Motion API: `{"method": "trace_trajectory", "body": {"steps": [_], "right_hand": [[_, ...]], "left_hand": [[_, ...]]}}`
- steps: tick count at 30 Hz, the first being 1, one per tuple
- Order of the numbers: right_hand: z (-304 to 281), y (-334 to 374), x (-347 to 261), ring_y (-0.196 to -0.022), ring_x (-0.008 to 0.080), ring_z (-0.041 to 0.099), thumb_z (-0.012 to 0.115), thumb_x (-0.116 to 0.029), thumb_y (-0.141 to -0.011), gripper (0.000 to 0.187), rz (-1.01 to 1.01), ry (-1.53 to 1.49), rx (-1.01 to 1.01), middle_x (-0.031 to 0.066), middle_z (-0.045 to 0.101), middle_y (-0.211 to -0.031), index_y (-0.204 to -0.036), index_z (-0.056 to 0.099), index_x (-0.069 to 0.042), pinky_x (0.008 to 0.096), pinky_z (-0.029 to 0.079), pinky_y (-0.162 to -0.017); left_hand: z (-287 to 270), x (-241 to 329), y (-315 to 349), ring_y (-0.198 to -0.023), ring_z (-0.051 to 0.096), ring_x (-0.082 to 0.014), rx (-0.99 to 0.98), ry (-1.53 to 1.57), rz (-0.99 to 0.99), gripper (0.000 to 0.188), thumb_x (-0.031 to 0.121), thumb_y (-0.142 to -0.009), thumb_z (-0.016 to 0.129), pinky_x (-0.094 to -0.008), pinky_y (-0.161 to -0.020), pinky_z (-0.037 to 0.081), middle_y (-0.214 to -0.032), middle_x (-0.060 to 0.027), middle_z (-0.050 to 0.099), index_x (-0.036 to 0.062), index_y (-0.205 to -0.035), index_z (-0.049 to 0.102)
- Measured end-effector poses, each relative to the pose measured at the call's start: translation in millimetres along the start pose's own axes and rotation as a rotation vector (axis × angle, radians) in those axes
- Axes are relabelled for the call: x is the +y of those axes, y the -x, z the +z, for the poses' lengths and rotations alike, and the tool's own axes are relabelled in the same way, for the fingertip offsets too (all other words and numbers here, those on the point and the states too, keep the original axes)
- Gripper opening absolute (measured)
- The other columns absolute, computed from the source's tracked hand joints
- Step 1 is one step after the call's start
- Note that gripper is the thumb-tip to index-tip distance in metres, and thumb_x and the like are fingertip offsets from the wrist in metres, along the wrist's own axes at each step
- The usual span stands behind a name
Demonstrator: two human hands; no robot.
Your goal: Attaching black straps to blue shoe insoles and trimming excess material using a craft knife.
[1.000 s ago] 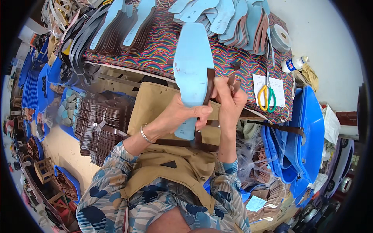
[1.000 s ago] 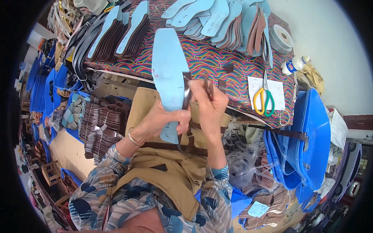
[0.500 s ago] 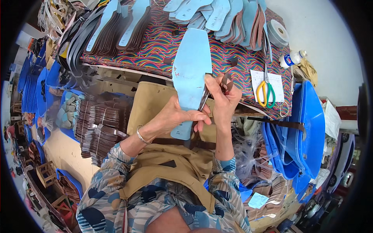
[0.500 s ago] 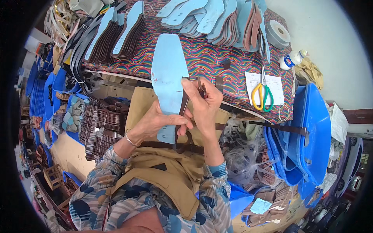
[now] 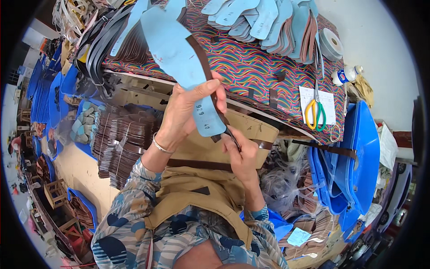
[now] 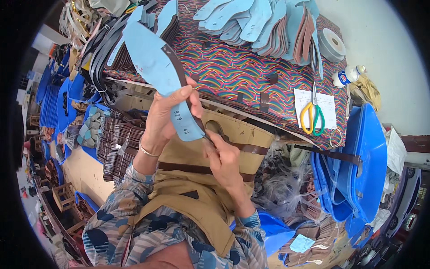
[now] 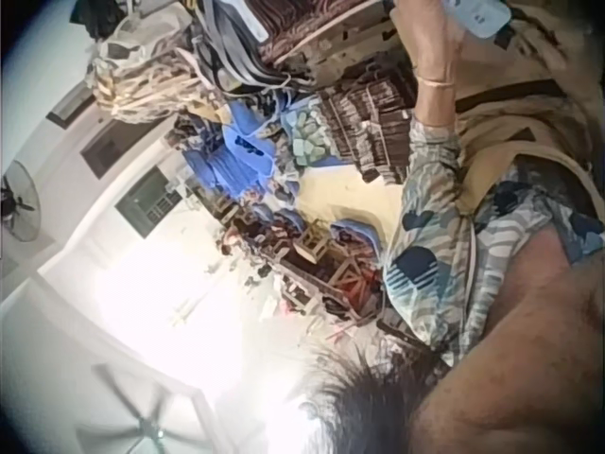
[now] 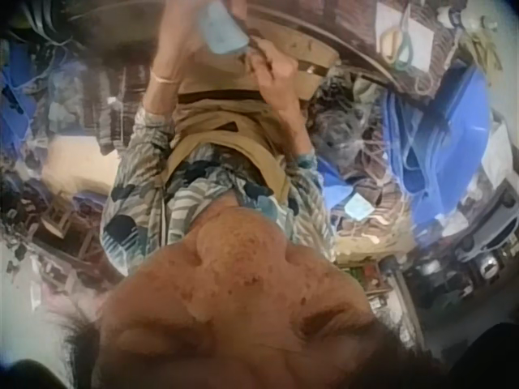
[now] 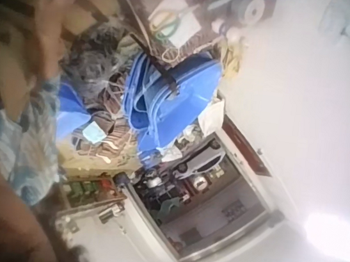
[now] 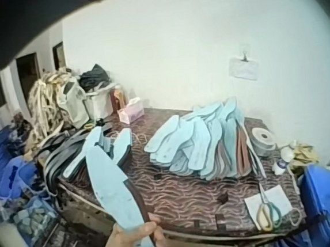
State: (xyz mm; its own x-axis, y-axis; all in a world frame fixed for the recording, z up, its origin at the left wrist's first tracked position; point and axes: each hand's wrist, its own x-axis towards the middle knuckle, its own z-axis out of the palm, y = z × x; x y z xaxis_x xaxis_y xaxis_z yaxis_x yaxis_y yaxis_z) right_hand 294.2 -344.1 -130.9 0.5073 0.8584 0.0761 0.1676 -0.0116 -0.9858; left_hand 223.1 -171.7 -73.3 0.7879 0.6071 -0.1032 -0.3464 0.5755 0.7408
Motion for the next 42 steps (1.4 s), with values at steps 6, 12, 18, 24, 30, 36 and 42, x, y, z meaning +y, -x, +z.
{"method": "trace_trajectory", "body": {"steps": [6,12,18,24,30,36,42], "right_hand": [[19,6,-3,-0.052,0.0181,0.055,0.061,-0.003,-0.089,0.025,-0.450,0.386,0.266,0.0121,0.059,-0.069,-0.112,0.062,0.007,0.0270,0.043,-0.051],[26,-4,-9,-0.052,0.0104,0.049,0.064,0.000,-0.084,0.024,-0.252,0.169,0.352,0.0047,0.054,-0.062,-0.108,0.064,0.004,0.0245,0.041,-0.050],[8,-11,-25,-0.059,0.0007,0.042,0.066,-0.012,-0.092,0.016,-0.143,-0.041,0.360,-0.0053,0.052,-0.066,-0.094,0.065,0.004,0.0175,0.032,-0.051],[-26,-21,-31,-0.051,0.0014,0.040,0.067,-0.009,-0.090,0.013,0.063,-0.227,0.269,-0.0037,0.051,-0.062,-0.089,0.063,0.004,0.0197,0.029,-0.046],[-45,-32,-45,-0.051,0.0012,0.040,0.067,-0.006,-0.086,0.010,-0.032,-0.095,0.048,-0.0042,0.049,-0.058,-0.085,0.065,0.003,0.0209,0.029,-0.046],[-48,-31,-47,-0.063,0.0044,0.059,0.069,-0.001,-0.082,0.018,-0.006,-0.011,-0.243,0.0033,0.067,-0.078,-0.099,0.069,0.003,0.0192,0.045,-0.056],[-79,-30,-20,-0.055,0.0090,0.058,0.076,-0.017,-0.078,0.031,0.346,-0.468,-0.363,0.0067,0.068,-0.075,-0.099,0.068,0.005,0.0207,0.037,-0.047]], "left_hand": [[-6,-5,-3,-0.060,0.044,-0.0137,-0.055,0.387,0.018,0.016,0.017,-0.099,0.053,-0.0299,-0.056,0.039,-0.074,-0.0018,0.049,0.0020,-0.105,0.052],[9,-18,3,-0.064,0.046,-0.0136,0.000,0.418,0.115,0.017,0.021,-0.100,0.050,-0.0292,-0.059,0.041,-0.076,-0.0014,0.050,0.0044,-0.100,0.053],[-1,-32,28,-0.090,0.064,-0.0198,0.071,0.050,-0.030,0.025,0.023,-0.094,0.062,-0.0321,-0.082,0.051,-0.096,-0.0102,0.067,0.0013,-0.108,0.063],[-14,-19,42,-0.093,0.064,-0.0163,0.131,-0.125,-0.236,0.026,0.019,-0.092,0.065,-0.0320,-0.083,0.051,-0.100,-0.0071,0.068,-0.0008,-0.109,0.064],[15,71,40,-0.098,0.064,-0.0298,-0.542,-1.430,0.568,0.051,0.024,-0.072,0.082,-0.0392,-0.086,0.050,-0.109,-0.0148,0.066,0.0022,-0.114,0.064],[-1,62,-14,-0.063,0.059,-0.0341,-0.992,-1.602,-0.189,0.032,0.021,-0.073,0.078,-0.0394,-0.057,0.044,-0.069,-0.0171,0.061,0.0058,-0.101,0.071],[2,71,1,-0.063,0.059,-0.0328,-0.820,-1.603,0.162,0.020,0.016,-0.076,0.075,-0.0400,-0.056,0.043,-0.071,-0.0141,0.063,0.0051,-0.093,0.071]]}}
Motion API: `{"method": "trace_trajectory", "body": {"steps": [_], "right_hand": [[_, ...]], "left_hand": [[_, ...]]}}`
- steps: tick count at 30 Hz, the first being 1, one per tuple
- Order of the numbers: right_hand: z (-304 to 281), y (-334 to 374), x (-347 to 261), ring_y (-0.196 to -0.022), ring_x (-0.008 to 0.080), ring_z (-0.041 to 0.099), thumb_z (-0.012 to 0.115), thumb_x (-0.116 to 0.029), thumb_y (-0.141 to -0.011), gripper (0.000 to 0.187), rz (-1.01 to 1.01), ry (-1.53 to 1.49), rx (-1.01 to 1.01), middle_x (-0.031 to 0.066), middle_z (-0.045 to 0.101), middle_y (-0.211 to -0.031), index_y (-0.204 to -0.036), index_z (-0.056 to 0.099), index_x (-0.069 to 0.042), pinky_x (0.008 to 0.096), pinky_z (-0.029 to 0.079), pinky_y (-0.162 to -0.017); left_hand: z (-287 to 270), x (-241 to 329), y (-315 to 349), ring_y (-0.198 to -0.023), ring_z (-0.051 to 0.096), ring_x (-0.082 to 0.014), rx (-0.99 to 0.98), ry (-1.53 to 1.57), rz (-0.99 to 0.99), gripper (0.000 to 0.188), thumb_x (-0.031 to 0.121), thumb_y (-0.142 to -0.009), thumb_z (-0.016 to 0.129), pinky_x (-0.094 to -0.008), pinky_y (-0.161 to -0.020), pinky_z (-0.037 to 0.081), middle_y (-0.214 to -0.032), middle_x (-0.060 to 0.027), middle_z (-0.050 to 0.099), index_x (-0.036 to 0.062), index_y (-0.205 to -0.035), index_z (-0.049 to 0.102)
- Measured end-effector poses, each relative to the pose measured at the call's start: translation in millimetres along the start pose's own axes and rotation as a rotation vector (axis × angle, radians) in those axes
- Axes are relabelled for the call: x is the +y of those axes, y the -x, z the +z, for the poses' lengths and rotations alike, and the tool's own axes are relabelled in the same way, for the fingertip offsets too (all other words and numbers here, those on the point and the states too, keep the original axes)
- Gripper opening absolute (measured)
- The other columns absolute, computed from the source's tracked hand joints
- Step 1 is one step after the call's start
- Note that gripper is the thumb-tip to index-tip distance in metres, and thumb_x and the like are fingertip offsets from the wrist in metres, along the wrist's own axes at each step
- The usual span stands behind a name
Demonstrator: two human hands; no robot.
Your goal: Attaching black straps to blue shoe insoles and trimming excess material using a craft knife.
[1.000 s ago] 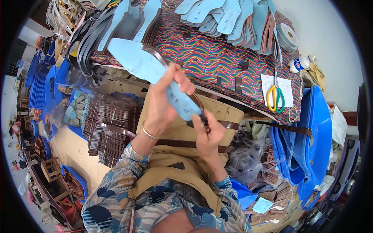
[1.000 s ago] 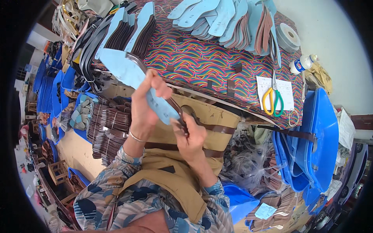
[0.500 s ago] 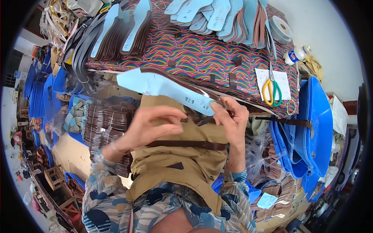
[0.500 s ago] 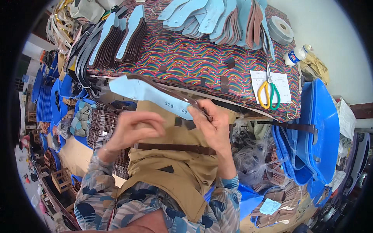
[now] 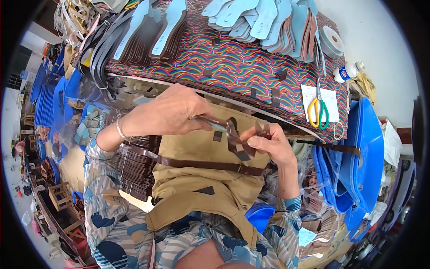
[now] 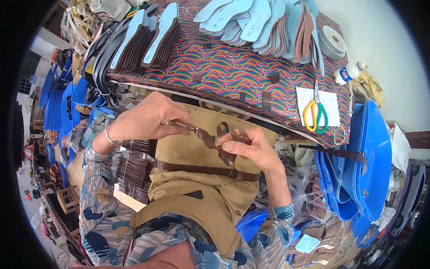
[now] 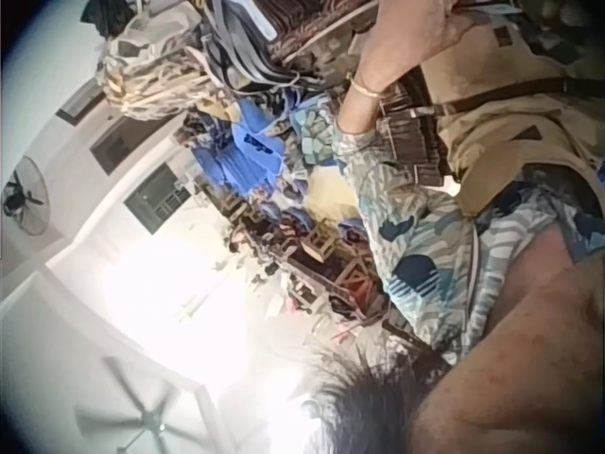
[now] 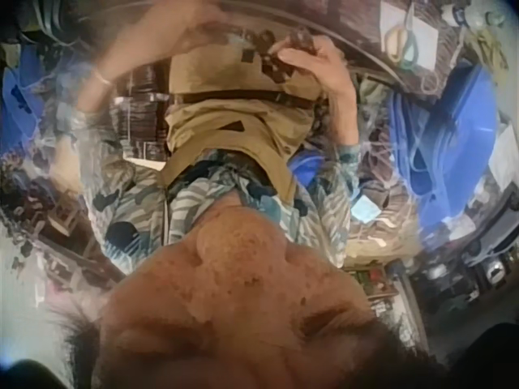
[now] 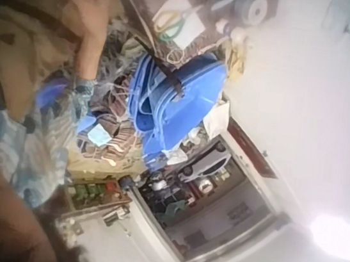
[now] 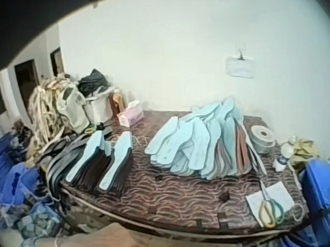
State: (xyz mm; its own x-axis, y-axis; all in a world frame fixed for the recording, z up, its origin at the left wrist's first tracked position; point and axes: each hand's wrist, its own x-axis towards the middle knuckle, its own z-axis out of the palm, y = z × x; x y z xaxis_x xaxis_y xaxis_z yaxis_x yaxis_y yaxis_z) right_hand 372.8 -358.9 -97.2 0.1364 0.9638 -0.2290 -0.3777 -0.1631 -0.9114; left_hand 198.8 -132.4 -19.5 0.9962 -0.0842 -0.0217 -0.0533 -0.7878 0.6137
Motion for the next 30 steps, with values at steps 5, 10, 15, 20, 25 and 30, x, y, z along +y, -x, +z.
{"method": "trace_trajectory", "body": {"steps": [5,10,15,20,25,30], "right_hand": [[-8,14,-29,-0.059,0.0043,0.055,0.073,-0.006,-0.082,0.012,-0.120,0.195,0.251,0.0004,0.065,-0.072,-0.092,0.069,0.001,0.0206,0.042,-0.054],[-10,30,-35,-0.066,0.0055,0.058,0.072,0.000,-0.081,0.012,-0.299,0.117,0.386,0.0026,0.066,-0.075,-0.092,0.067,0.002,0.0210,0.045,-0.061],[13,34,10,-0.065,0.0052,0.057,0.075,-0.001,-0.077,0.012,-0.402,-0.059,0.527,0.0019,0.067,-0.076,-0.088,0.069,0.000,0.0196,0.043,-0.059],[48,26,32,-0.070,0.0104,0.061,0.072,0.000,-0.080,0.009,-0.452,-0.301,0.555,0.0074,0.070,-0.082,-0.089,0.069,0.002,0.0245,0.048,-0.064],[63,12,42,-0.072,0.0112,0.063,0.068,0.001,-0.086,0.005,-0.484,-0.344,0.557,0.0091,0.070,-0.084,-0.091,0.067,0.001,0.0249,0.051,-0.066],[78,-8,39,-0.066,0.0056,0.058,0.067,0.001,-0.087,0.002,-0.531,-0.226,0.537,0.0025,0.067,-0.078,-0.090,0.068,0.001,0.0194,0.046,-0.060]], "left_hand": [[5,-3,8,-0.066,0.058,-0.0374,-0.051,-0.088,-0.024,0.022,0.019,-0.077,0.073,-0.0445,-0.059,0.044,-0.069,-0.0178,0.060,0.0042,-0.094,0.070],[30,2,12,-0.062,0.059,-0.0308,-0.026,0.108,-0.102,0.024,0.013,-0.081,0.073,-0.0354,-0.057,0.046,-0.072,-0.0139,0.064,0.0029,-0.103,0.068],[59,16,12,-0.068,0.062,-0.0071,0.147,0.928,-0.309,0.021,0.017,-0.090,0.070,-0.0254,-0.062,0.052,-0.077,-0.0011,0.067,-0.0003,-0.102,0.069],[67,31,10,-0.071,0.064,-0.0107,0.221,1.184,-0.337,0.019,0.014,-0.089,0.069,-0.0266,-0.065,0.055,-0.081,-0.0062,0.069,-0.0030,-0.098,0.069],[75,34,0,-0.072,0.065,-0.0129,0.287,1.336,-0.345,0.019,0.014,-0.090,0.068,-0.0277,-0.064,0.055,-0.084,-0.0075,0.069,-0.0030,-0.099,0.068],[80,31,-15,-0.089,0.068,-0.0264,0.478,1.381,-0.331,0.040,0.021,-0.092,0.064,-0.0402,-0.080,0.056,-0.112,-0.0201,0.065,-0.0068,-0.119,0.055]]}}
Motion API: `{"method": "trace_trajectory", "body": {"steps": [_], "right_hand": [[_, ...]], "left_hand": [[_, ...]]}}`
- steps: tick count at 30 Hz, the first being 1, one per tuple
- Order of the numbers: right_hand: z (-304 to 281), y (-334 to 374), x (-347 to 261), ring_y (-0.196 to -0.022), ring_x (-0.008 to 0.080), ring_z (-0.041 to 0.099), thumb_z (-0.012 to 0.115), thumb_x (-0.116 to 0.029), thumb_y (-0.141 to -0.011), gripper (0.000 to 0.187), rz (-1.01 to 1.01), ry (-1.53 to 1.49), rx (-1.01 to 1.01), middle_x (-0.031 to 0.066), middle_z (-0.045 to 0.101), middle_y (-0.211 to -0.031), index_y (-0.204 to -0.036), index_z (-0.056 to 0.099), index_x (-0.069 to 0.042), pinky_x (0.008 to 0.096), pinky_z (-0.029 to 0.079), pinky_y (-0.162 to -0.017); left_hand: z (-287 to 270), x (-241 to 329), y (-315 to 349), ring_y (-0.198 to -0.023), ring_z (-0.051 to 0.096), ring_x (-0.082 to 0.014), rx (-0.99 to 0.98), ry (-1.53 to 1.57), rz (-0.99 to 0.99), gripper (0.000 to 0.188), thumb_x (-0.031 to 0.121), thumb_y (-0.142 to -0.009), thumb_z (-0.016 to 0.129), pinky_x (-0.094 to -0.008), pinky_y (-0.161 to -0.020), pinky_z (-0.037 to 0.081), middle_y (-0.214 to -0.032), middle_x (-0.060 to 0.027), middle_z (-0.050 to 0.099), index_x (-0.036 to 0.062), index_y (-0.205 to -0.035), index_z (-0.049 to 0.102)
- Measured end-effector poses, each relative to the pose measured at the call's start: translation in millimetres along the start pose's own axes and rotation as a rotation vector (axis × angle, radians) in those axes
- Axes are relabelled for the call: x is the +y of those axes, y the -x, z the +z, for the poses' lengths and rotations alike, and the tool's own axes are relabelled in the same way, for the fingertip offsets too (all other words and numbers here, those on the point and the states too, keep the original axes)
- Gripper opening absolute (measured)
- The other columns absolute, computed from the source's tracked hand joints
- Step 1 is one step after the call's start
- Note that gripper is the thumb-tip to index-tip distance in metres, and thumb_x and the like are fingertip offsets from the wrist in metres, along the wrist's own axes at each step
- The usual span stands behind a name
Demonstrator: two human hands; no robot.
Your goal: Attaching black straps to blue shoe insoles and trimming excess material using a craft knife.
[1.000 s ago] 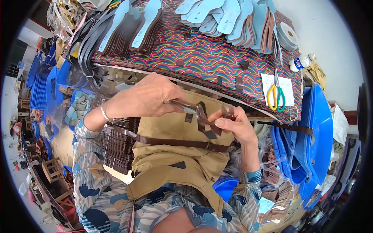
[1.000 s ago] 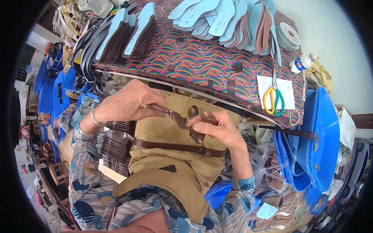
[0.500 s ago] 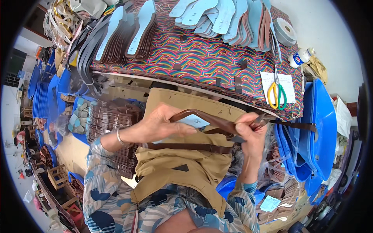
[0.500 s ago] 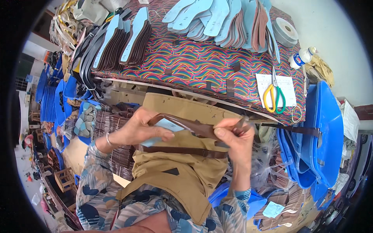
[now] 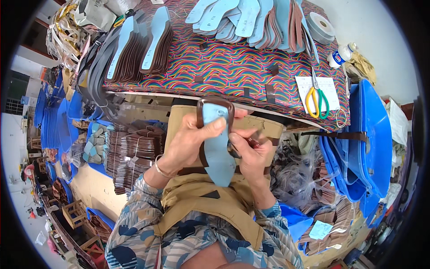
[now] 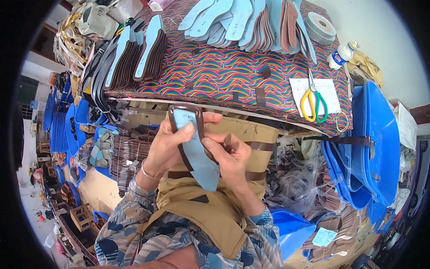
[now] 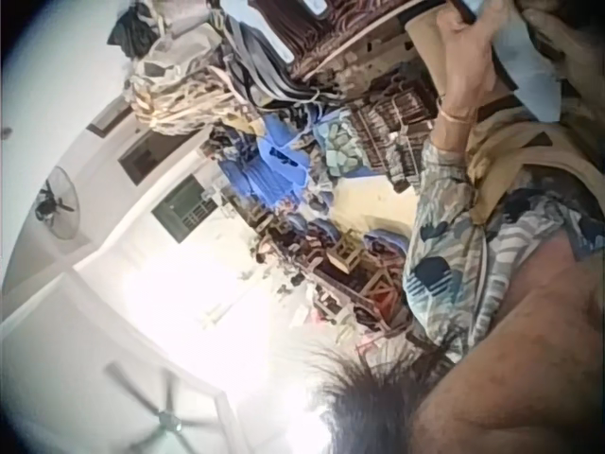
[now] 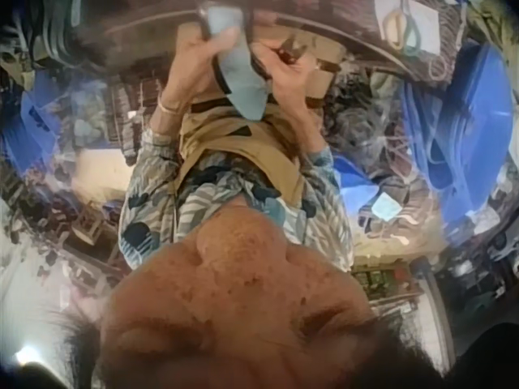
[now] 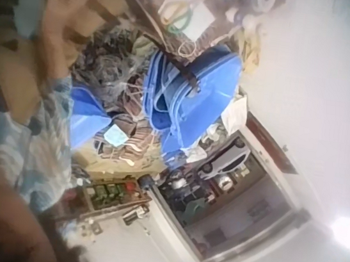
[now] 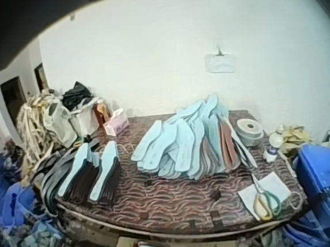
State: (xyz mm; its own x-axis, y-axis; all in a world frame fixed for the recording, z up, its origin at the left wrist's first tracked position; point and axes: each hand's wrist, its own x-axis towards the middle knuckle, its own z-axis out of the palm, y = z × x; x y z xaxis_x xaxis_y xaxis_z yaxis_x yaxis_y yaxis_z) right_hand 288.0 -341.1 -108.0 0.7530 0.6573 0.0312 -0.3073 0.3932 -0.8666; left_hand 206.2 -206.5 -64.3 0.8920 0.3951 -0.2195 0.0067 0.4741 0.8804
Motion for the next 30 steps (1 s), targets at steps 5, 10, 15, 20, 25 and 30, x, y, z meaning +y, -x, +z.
{"method": "trace_trajectory", "body": {"steps": [5,10,15,20,25,30], "right_hand": [[-9,-3,15,-0.065,0.0009,0.051,0.069,-0.001,-0.087,0.008,-0.048,0.153,-0.042,-0.0020,0.063,-0.074,-0.093,0.071,0.003,0.0178,0.040,-0.056],[-14,3,0,-0.072,0.0043,0.057,0.070,0.001,-0.085,0.007,0.121,0.303,-0.142,0.0010,0.068,-0.082,-0.091,0.070,0.006,0.0191,0.047,-0.065],[-18,-1,-6,-0.068,0.0019,0.053,0.071,0.000,-0.085,0.005,0.213,0.294,-0.214,-0.0014,0.066,-0.077,-0.087,0.070,0.005,0.0179,0.043,-0.060],[-23,-10,4,-0.062,-0.0006,0.048,0.070,0.003,-0.083,0.004,0.045,0.377,-0.261,-0.0041,0.060,-0.071,-0.082,0.066,0.003,0.0178,0.036,-0.052],[-18,-28,5,-0.065,0.0003,0.049,0.068,0.004,-0.083,0.003,-0.087,0.428,-0.205,-0.0035,0.061,-0.073,-0.086,0.066,0.003,0.0177,0.037,-0.055],[-20,-35,3,-0.060,0.0002,0.045,0.068,-0.004,-0.087,0.006,-0.007,0.351,-0.231,-0.0050,0.057,-0.069,-0.089,0.064,0.000,0.0180,0.034,-0.052]], "left_hand": [[-6,1,-8,-0.095,0.068,-0.0325,-0.093,0.081,0.009,0.040,0.027,-0.096,0.058,-0.0436,-0.085,0.057,-0.106,-0.0230,0.067,-0.0074,-0.117,0.054],[-9,11,-14,-0.078,0.068,-0.0230,-0.002,0.138,0.003,0.034,0.027,-0.097,0.057,-0.0358,-0.073,0.057,-0.091,-0.0145,0.068,-0.0051,-0.110,0.060],[-16,-3,-19,-0.068,0.063,-0.0209,-0.084,0.234,0.007,0.032,0.027,-0.100,0.053,-0.0337,-0.065,0.055,-0.083,-0.0094,0.061,-0.0021,-0.113,0.055],[-19,-2,-23,-0.081,0.064,-0.0177,-0.148,0.191,0.002,0.038,0.025,-0.089,0.067,-0.0309,-0.075,0.054,-0.095,-0.0102,0.065,-0.0002,-0.116,0.058],[-4,-23,-11,-0.116,0.059,-0.0243,-0.157,0.195,0.049,0.041,0.016,-0.086,0.069,-0.0353,-0.097,0.049,-0.125,-0.0180,0.060,-0.0017,-0.122,0.058],[-10,-23,-12,-0.109,0.063,-0.0269,-0.064,0.209,0.108,0.028,0.009,-0.088,0.067,-0.0392,-0.090,0.055,-0.114,-0.0208,0.065,-0.0019,-0.113,0.063]]}}
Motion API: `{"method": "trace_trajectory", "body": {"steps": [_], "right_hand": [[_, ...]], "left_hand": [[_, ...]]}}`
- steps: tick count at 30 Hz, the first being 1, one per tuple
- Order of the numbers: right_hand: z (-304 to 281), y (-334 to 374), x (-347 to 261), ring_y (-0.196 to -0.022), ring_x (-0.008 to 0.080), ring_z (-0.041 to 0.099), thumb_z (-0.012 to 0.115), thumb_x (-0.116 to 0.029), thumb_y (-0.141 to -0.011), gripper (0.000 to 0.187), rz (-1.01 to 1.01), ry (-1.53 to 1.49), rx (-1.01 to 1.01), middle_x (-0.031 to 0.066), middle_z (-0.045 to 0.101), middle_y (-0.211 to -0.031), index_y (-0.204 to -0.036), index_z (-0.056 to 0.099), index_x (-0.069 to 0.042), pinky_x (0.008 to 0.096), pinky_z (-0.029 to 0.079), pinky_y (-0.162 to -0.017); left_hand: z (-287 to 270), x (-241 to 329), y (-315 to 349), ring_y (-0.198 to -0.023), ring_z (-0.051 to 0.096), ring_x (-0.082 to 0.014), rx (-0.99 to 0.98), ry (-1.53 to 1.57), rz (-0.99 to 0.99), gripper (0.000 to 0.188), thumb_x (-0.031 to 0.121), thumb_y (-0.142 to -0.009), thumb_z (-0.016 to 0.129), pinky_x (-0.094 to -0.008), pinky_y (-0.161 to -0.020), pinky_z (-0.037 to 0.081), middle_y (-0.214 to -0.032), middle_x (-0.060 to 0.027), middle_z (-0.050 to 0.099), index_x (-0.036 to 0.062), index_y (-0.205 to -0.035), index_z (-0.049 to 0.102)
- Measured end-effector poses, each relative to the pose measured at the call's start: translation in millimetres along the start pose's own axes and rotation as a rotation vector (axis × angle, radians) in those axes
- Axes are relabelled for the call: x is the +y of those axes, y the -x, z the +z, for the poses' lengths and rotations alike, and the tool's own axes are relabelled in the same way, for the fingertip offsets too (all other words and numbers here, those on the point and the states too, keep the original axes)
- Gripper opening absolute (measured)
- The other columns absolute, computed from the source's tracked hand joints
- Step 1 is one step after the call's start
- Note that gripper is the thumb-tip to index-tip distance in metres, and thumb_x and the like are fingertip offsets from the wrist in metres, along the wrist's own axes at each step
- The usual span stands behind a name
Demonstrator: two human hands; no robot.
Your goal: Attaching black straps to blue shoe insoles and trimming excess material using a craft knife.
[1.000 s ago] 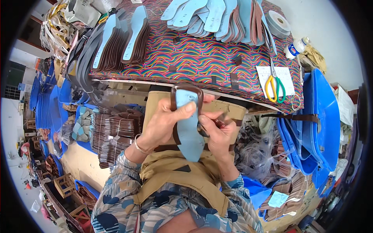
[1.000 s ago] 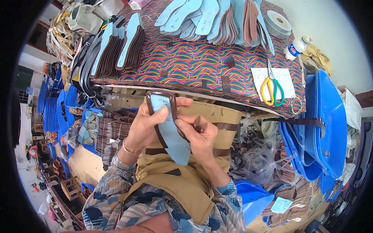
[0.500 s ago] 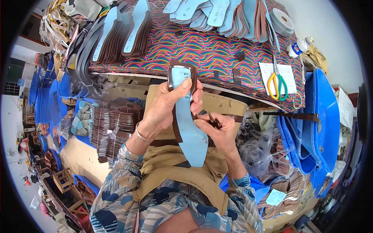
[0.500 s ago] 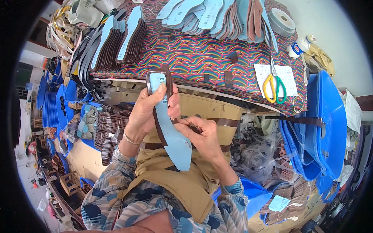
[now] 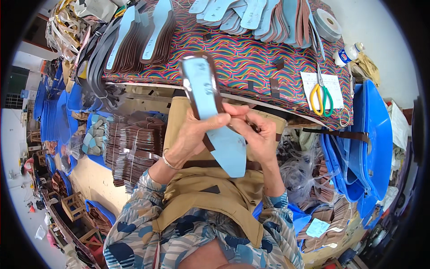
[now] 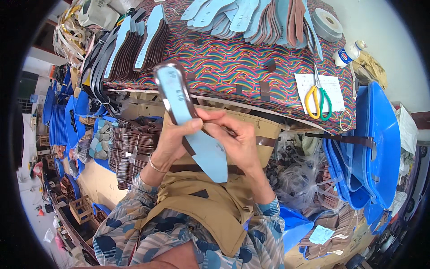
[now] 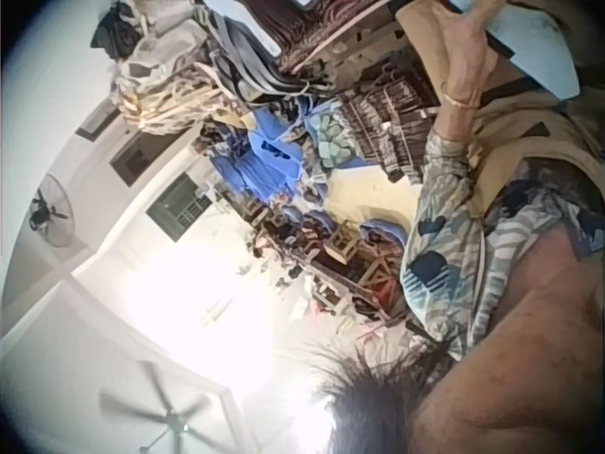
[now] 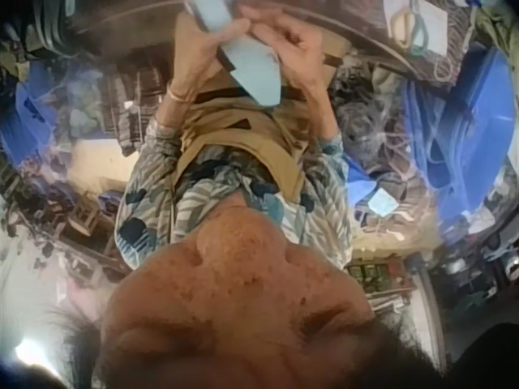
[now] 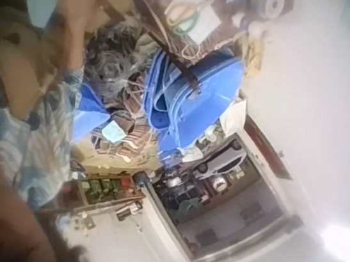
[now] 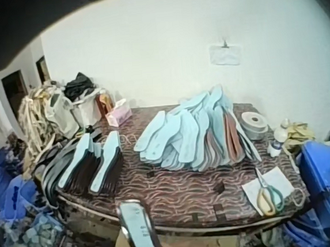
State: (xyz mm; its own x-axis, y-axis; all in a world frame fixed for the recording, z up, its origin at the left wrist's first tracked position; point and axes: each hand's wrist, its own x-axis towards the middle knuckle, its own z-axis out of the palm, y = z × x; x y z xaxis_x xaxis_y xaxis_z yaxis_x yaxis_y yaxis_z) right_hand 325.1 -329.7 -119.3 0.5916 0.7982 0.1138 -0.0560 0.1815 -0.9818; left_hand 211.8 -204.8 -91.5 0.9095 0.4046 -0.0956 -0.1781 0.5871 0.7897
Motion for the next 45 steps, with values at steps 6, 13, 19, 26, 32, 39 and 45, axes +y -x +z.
{"method": "trace_trajectory", "body": {"steps": [6,13,19,26,32,39,45], "right_hand": [[-17,17,-6,-0.052,-0.0021,0.035,0.068,-0.007,-0.088,0.015,0.153,-0.131,0.056,-0.0097,0.047,-0.063,-0.099,0.059,-0.003,0.0189,0.022,-0.046],[-4,34,-9,-0.050,0.0009,0.034,0.067,-0.007,-0.088,0.017,0.347,-0.408,0.103,-0.0069,0.046,-0.061,-0.099,0.057,0.001,0.0192,0.021,-0.046],[-49,-7,-3,-0.052,-0.0014,0.041,0.074,-0.005,-0.079,0.021,0.189,-0.069,-0.027,-0.0072,0.055,-0.064,-0.098,0.066,-0.003,0.0170,0.029,-0.047],[-15,-11,25,-0.064,0.0057,0.051,0.051,-0.022,-0.099,0.026,-0.107,0.124,0.411,-0.0026,0.058,-0.077,-0.112,0.059,-0.001,0.0220,0.041,-0.062],[28,48,22,-0.061,0.0013,0.050,0.048,-0.035,-0.101,0.031,0.488,-0.523,0.008,-0.0030,0.059,-0.080,-0.109,0.056,-0.007,0.0182,0.033,-0.051],[56,32,31,-0.054,0.0006,0.037,0.052,-0.026,-0.101,0.020,0.470,-0.708,0.130,-0.0054,0.049,-0.067,-0.102,0.055,-0.007,0.0174,0.026,-0.049],[65,32,34,-0.058,-0.0011,0.041,0.056,-0.021,-0.099,0.017,0.311,-0.630,0.206,-0.0066,0.050,-0.067,-0.093,0.057,-0.005,0.0160,0.029,-0.050]], "left_hand": [[-5,28,-3,-0.088,0.069,-0.0330,0.061,0.076,0.089,0.019,0.006,-0.089,0.064,-0.0449,-0.075,0.060,-0.094,-0.0206,0.068,-0.0022,-0.105,0.062],[-15,32,-2,-0.079,0.068,-0.0282,0.140,0.001,0.186,0.015,0.008,-0.090,0.063,-0.0460,-0.075,0.058,-0.081,-0.0121,0.065,-0.0010,-0.101,0.061],[-42,35,2,-0.085,0.066,-0.0259,0.299,0.096,0.030,0.017,0.011,-0.092,0.063,-0.0443,-0.075,0.058,-0.086,-0.0096,0.063,0.0015,-0.105,0.057],[-61,13,13,-0.093,0.063,-0.0255,0.416,0.490,-0.124,0.018,0.012,-0.091,0.064,-0.0447,-0.081,0.056,-0.088,-0.0070,0.063,0.0041,-0.106,0.056],[-60,8,11,-0.093,0.063,-0.0253,0.416,0.525,-0.076,0.018,0.011,-0.092,0.064,-0.0438,-0.080,0.057,-0.088,-0.0069,0.064,0.0053,-0.107,0.057],[-48,2,18,-0.092,0.064,-0.0256,0.463,0.376,-0.035,0.019,0.014,-0.092,0.065,-0.0418,-0.081,0.056,-0.089,-0.0066,0.063,0.0053,-0.106,0.056],[-45,0,21,-0.092,0.065,-0.0250,0.468,0.327,-0.008,0.019,0.014,-0.091,0.065,-0.0418,-0.081,0.056,-0.090,-0.0072,0.064,0.0048,-0.106,0.056]]}}
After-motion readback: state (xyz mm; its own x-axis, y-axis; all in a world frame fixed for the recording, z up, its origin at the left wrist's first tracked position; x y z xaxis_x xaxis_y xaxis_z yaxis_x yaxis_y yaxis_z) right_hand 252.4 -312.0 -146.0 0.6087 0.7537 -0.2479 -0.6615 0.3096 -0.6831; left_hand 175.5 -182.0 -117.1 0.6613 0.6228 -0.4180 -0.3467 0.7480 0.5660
